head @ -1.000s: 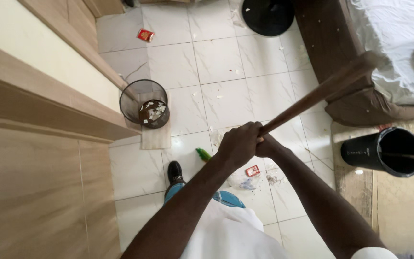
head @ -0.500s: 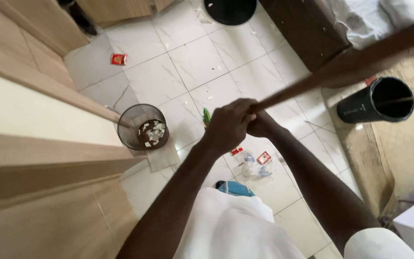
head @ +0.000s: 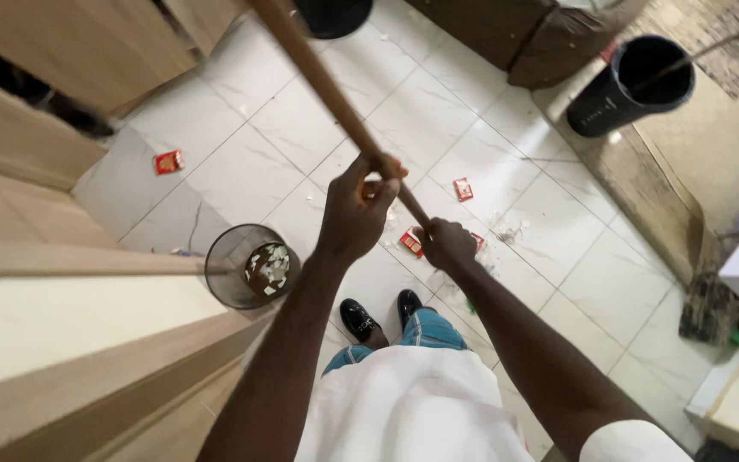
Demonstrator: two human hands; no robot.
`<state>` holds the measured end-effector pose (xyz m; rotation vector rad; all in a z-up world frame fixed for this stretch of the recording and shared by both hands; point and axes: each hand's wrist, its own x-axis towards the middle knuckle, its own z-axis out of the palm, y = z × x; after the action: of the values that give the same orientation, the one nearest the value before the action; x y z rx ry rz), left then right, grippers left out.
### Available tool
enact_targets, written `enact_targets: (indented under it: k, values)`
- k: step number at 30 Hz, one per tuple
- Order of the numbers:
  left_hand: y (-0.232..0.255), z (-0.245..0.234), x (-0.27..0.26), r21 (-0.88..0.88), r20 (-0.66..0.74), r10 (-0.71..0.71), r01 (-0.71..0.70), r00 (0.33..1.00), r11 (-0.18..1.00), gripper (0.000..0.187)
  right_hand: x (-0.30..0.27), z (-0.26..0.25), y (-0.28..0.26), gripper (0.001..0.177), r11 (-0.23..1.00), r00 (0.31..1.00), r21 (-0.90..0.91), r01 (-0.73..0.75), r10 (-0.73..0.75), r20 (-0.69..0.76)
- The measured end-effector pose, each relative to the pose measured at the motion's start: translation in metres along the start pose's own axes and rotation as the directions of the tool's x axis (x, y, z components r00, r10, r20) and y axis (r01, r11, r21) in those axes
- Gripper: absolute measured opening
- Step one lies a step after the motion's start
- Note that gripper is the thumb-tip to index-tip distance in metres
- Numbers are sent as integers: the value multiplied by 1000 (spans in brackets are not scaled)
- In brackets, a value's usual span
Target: The person sweeps debris from a tiled floor into a pile using a broom, moving around a room with a bed, fan, and trash bin.
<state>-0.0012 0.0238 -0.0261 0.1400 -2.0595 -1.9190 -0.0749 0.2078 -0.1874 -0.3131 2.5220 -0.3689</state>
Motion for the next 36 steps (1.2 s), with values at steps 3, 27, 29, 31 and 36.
enact_targets:
  k: [3, 27, 29, 31, 36]
  values:
    - [-15, 27, -7, 7, 2, -199, 199, 980, 980, 15, -8, 28, 57, 43, 994, 993, -66, -88, 82, -88]
    - [-64, 160, 35, 300, 433, -475, 375, 766, 877, 35, 41, 104, 209, 34, 960, 978, 233, -158, 185, -100]
    - [-38, 154, 46, 271, 447, -403, 308, 799, 912, 39, 42, 86, 178, 36, 961, 979, 258, -102, 143, -147]
    - [-17, 150, 59, 323, 420, -434, 315, 797, 892, 43, 49, 67, 153, 36, 917, 986, 393, -65, 120, -117]
    - [12, 144, 69, 194, 439, -339, 281, 832, 940, 44, 46, 28, 115, 37, 900, 932, 411, 145, 15, -362]
